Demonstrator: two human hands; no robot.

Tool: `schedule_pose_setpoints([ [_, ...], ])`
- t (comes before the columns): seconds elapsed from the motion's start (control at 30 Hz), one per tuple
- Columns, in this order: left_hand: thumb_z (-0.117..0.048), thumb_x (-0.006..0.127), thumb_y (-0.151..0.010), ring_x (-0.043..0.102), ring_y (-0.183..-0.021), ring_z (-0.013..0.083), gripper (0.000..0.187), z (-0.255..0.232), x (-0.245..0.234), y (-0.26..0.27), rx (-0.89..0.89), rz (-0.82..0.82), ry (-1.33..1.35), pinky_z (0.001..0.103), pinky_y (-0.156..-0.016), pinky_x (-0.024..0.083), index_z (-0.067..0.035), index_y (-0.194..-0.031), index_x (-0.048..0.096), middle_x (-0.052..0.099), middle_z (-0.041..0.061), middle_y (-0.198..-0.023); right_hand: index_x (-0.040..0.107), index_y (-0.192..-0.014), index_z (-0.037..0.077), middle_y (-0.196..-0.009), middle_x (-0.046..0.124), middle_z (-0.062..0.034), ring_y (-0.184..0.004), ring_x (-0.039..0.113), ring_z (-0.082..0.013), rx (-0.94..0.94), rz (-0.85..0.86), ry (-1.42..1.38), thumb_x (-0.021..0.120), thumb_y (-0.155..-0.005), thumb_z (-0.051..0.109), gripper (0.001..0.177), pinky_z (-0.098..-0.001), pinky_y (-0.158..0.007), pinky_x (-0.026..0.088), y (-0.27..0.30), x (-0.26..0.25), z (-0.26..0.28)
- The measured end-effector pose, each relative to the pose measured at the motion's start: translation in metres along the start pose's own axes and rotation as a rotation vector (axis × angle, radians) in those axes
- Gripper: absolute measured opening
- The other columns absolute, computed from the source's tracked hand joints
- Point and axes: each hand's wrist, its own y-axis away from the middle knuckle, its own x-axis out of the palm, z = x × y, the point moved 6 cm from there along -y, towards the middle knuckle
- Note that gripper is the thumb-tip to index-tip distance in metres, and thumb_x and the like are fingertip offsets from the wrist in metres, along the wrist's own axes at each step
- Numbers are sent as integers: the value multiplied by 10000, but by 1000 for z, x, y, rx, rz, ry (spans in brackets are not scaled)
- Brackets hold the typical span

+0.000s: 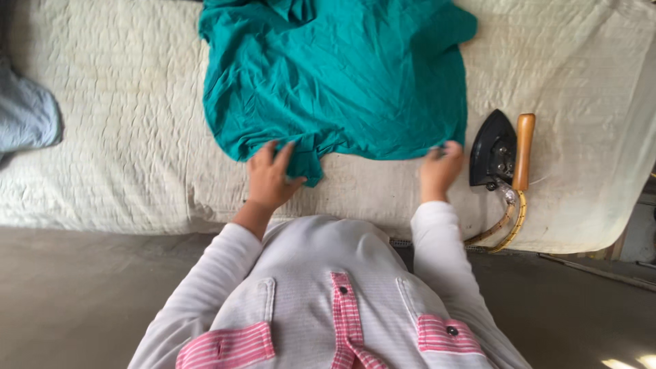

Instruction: The person irons a pink shirt, a green shirt, and a dark blue shirt on a bed using an iron, folding each shirt after ironing it.

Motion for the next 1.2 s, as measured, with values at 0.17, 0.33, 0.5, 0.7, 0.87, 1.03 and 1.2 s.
schedule_pose_setpoints([
  [0.17, -357, 647, -905, 663, -1020, 178, 121, -3, 27, -3, 136, 424, -323, 406, -921, 468, -358, -1011, 705, 619, -85, -1010, 634, -1047, 28, -983, 666, -184, -1041, 636, -381, 219, 124, 420, 777, -854, 330, 386, -497, -921, 493, -26, 6, -66],
  [0.33, -457, 672, -844, 684, -1164, 393, 375, 52, -42, 43, -476, 1049, -38, 523, -1011, 528, -243, -1138, 766, 758, 129, -1150, 626, -1104, 100, -938, 651, -156, -811, 672, -349, 578, 207, -34, 751, -773, 260, 388, -445, -656, 579, 7, -5, -127],
  [0.5, -896, 631, -816, 672, -1101, 495, 970, 91, -55, 78, -878, 536, 14, 577, -915, 527, 21, -1114, 731, 706, 331, -1058, 278, -1504, 132, -1165, 456, -111, -731, 689, -240, 1079, 237, -628, 837, -870, 127, 845, -281, -688, 698, 74, -6, -155],
  [0.7, -227, 738, -879, 643, -813, 488, 214, 99, -43, 105, -824, 87, 137, 562, -702, 468, -57, -923, 617, 567, 188, -764, 466, -1322, 55, -839, 525, -87, -534, 682, -169, 960, 178, -564, 705, -1002, 195, 423, -224, -529, 652, 102, -38, -166],
  [0.87, -353, 789, -731, 691, -970, 474, 353, 141, -67, 138, -862, 372, -70, 566, -813, 535, -106, -955, 674, 693, 225, -908, 685, -1196, 214, -999, 764, -62, -1072, 716, -314, 564, 465, 351, 875, -713, 485, 585, -462, -918, 588, 113, -56, -183],
  [1.03, -237, 914, -801, 646, -858, 388, 429, 117, -81, 29, -205, -122, -165, 470, -767, 544, -51, -1064, 630, 609, 162, -883, 669, -1205, 131, -1085, 673, -148, -1085, 662, -378, 306, 276, 277, 804, -806, 295, 452, -490, -970, 530, 37, -40, -132],
  [1.2, -139, 865, -869, 691, -853, 386, 319, 85, -42, -138, -93, -202, -61, 470, -727, 567, -42, -1098, 667, 622, 159, -1008, 752, -1029, 76, -948, 734, -201, -967, 695, -427, 94, 176, -48, 693, -972, 304, 243, -530, -857, 545, -130, 31, -60],
])
